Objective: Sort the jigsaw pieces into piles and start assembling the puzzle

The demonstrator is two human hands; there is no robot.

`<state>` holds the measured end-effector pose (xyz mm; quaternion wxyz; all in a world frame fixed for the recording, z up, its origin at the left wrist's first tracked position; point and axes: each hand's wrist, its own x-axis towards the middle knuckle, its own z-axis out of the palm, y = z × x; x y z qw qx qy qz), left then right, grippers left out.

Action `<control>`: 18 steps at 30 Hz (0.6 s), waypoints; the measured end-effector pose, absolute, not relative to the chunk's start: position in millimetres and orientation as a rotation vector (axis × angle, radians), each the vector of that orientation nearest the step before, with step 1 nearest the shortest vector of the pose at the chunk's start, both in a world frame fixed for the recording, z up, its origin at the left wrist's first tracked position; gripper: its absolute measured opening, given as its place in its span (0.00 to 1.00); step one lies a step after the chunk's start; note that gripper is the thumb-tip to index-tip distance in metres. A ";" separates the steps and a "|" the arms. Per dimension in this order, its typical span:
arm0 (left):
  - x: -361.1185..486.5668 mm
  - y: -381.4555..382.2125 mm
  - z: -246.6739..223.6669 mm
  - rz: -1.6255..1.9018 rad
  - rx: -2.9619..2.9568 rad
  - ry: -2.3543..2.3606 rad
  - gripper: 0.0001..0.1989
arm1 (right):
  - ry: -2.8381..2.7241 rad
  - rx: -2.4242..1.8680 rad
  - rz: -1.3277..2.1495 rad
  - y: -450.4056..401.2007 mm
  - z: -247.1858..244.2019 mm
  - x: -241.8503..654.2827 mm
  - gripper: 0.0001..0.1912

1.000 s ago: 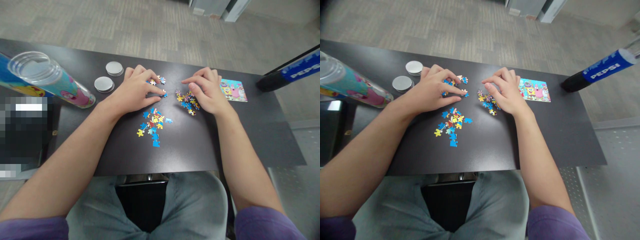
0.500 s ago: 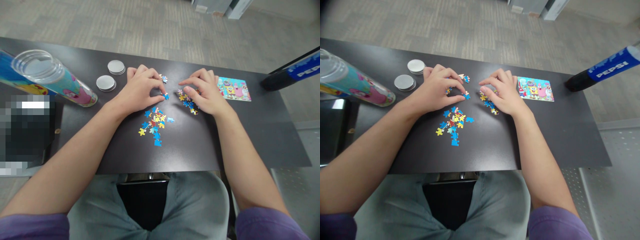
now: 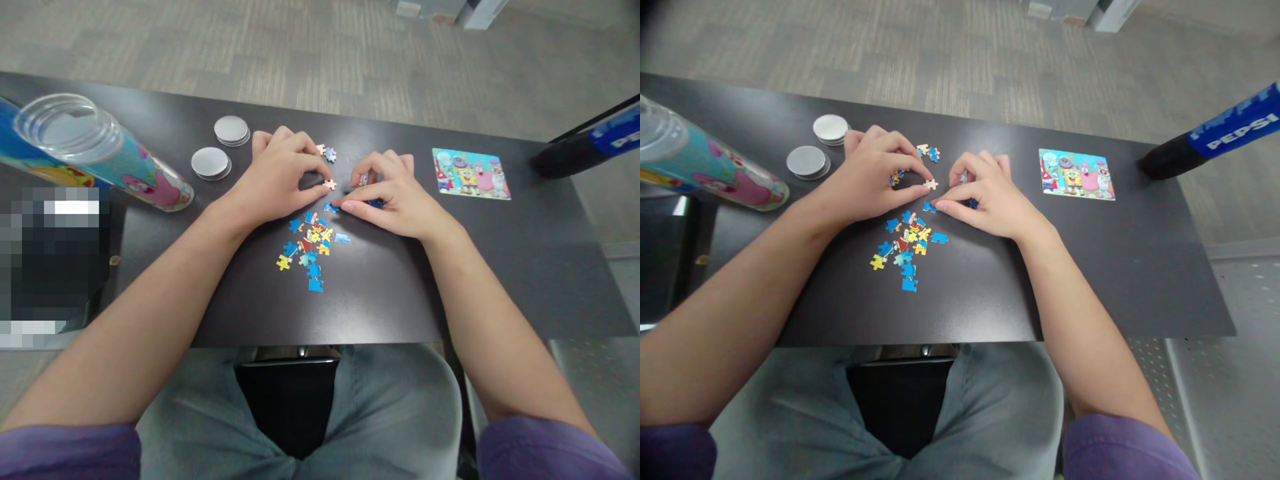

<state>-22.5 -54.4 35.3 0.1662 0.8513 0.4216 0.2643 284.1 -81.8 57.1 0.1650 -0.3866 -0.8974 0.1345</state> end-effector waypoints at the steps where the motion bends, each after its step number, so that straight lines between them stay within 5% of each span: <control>1: -21.6 -55.0 35.8 0.751 2.414 1.214 0.06 | -2.551 -1.043 0.416 -81.1 55.4 284.7 0.31; 7: -16.4 -56.3 35.9 0.755 2.358 1.253 0.03 | -2.526 -0.962 0.509 -81.7 57.9 285.3 0.17; 18: -14.9 -57.9 46.9 0.715 2.254 1.044 0.04 | -2.354 -1.089 0.327 -76.1 54.3 289.0 0.23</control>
